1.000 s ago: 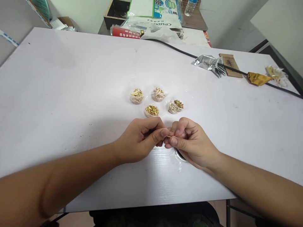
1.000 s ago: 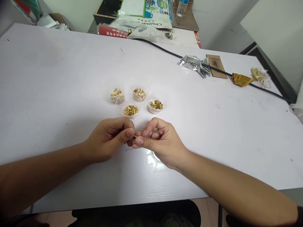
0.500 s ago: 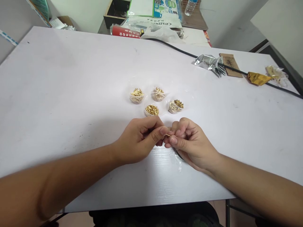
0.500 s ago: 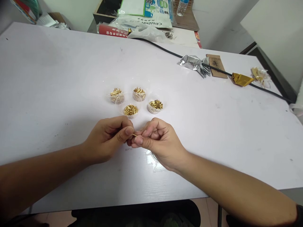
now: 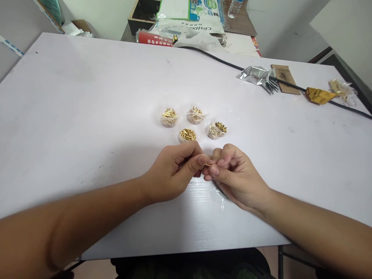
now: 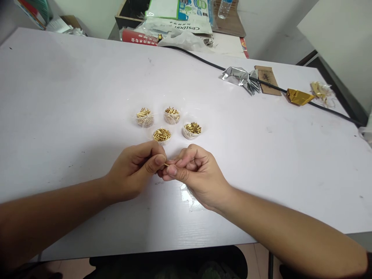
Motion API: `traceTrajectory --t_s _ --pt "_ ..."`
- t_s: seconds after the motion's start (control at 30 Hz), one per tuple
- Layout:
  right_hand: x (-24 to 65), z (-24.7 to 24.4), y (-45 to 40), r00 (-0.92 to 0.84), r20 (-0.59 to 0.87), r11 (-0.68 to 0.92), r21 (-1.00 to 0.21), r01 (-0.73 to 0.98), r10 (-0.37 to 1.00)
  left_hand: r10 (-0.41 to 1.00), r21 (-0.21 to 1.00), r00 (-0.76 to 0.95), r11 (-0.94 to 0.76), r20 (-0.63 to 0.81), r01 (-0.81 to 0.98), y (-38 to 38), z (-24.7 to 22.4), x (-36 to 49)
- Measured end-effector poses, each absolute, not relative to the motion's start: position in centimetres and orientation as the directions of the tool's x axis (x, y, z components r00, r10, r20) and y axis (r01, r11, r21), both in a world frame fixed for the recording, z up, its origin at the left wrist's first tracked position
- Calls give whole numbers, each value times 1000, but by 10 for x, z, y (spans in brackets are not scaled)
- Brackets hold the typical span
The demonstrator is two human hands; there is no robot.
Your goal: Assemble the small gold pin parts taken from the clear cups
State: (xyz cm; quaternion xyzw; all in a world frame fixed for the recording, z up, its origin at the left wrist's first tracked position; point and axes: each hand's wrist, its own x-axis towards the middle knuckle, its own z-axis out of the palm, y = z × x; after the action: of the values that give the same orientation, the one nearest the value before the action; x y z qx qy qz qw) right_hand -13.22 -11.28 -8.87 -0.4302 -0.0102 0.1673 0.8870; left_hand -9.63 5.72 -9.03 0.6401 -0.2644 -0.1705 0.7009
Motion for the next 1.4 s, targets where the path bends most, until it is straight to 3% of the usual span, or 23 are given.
traceTrajectory --t_s 1.4 --pt "-132 -85 -111 952 -164 554 -781 -286 260 -537 982 822 121 189 -147 56 -88 -96"
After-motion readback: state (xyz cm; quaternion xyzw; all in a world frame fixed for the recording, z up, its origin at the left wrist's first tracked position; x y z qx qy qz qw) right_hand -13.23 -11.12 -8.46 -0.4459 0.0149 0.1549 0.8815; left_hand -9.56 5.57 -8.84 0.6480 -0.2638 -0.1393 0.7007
